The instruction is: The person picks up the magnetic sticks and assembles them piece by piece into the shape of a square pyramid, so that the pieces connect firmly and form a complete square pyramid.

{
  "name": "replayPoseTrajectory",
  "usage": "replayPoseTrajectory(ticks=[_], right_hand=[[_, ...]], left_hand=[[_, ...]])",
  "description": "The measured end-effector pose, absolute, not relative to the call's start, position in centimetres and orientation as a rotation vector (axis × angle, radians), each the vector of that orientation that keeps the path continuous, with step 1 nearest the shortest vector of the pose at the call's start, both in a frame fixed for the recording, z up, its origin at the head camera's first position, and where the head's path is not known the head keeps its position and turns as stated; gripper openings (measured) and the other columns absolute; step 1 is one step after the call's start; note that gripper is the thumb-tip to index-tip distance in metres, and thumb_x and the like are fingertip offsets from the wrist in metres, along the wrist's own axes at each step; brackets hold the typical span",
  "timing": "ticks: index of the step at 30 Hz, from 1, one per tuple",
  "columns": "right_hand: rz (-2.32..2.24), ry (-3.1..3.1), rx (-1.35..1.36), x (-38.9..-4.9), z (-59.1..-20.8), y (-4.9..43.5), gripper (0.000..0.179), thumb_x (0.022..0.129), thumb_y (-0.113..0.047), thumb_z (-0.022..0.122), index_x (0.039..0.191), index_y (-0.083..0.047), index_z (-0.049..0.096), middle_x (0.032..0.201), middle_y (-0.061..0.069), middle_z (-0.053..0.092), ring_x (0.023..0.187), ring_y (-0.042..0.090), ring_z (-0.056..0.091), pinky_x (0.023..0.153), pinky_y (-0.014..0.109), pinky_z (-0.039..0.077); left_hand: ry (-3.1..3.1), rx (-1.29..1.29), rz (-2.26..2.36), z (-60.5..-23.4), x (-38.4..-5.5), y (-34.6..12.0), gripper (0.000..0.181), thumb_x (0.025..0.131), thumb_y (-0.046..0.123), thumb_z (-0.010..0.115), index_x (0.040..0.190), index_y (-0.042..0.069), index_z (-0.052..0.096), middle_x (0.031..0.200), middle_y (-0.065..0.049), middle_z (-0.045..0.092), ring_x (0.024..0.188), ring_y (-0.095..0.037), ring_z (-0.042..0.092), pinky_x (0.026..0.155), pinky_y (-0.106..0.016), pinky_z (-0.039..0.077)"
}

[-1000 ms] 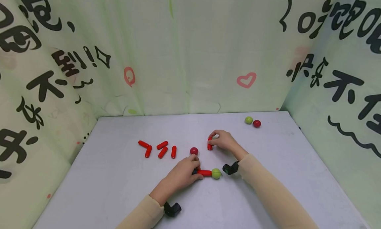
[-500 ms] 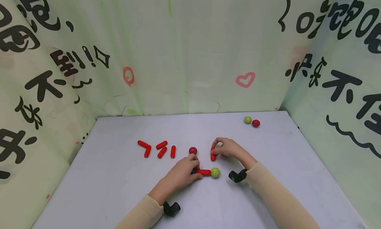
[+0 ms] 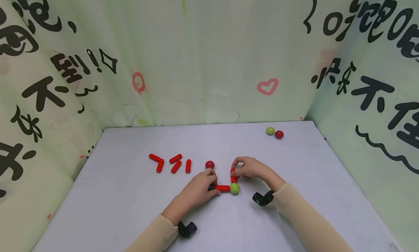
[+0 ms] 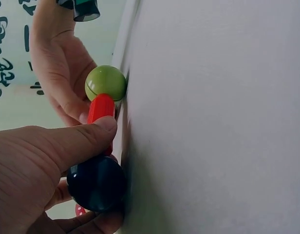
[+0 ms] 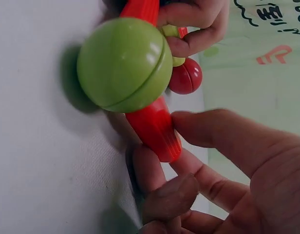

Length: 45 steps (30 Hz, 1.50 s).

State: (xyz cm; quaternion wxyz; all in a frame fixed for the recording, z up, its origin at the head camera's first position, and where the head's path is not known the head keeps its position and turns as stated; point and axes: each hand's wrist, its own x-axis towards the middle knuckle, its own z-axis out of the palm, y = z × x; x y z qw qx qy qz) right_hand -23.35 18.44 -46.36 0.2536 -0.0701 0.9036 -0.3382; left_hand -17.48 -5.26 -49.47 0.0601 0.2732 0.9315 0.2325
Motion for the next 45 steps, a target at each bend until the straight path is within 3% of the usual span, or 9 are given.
replayPoseTrajectory(ticks=[9, 14, 30, 45], right_hand=[[-0.951, 2.435, -0.258, -23.0, -46.5, 18.9, 0.019, 0.097, -0.027, 0.066, 0.11, -0.013, 0.066, 0.084, 0.002, 0.069, 0.066, 0.019, 0.055, 0.064, 0.029, 0.046], [-0.998, 2.44, -0.245, -23.1, -46.7, 19.0, 0.015, 0.1, -0.025, 0.063, 0.109, -0.013, 0.066, 0.08, 0.002, 0.069, 0.06, 0.019, 0.054, 0.063, 0.029, 0.045], [-1.101, 2.437, -0.216, -23.3, -47.3, 19.5, 0.016, 0.099, -0.024, 0.065, 0.109, -0.011, 0.066, 0.084, 0.003, 0.07, 0.062, 0.019, 0.057, 0.065, 0.03, 0.046], [-0.933, 2.804, -0.01, -26.8, -47.4, 23.8, 0.025, 0.103, -0.023, 0.057, 0.116, -0.003, 0.064, 0.097, 0.011, 0.072, 0.076, 0.021, 0.061, 0.069, 0.03, 0.049]], left_hand=[[2.816, 0.818, 0.709, -49.3, -17.4, -5.3, 0.023, 0.09, 0.036, 0.081, 0.095, 0.018, 0.067, 0.113, 0.002, 0.058, 0.086, -0.008, 0.054, 0.076, -0.02, 0.051], [2.803, 0.817, 0.709, -49.2, -17.4, -5.3, 0.022, 0.091, 0.036, 0.081, 0.095, 0.019, 0.067, 0.112, 0.003, 0.058, 0.086, -0.008, 0.054, 0.076, -0.019, 0.052], [2.798, 0.825, 0.691, -49.2, -17.5, -5.3, 0.021, 0.091, 0.036, 0.081, 0.097, 0.021, 0.067, 0.113, 0.004, 0.058, 0.088, -0.007, 0.054, 0.076, -0.018, 0.052], [2.814, 0.812, 0.683, -49.5, -17.4, -5.3, 0.022, 0.091, 0.037, 0.08, 0.099, 0.021, 0.067, 0.114, 0.003, 0.057, 0.091, -0.008, 0.054, 0.077, -0.018, 0.052]])
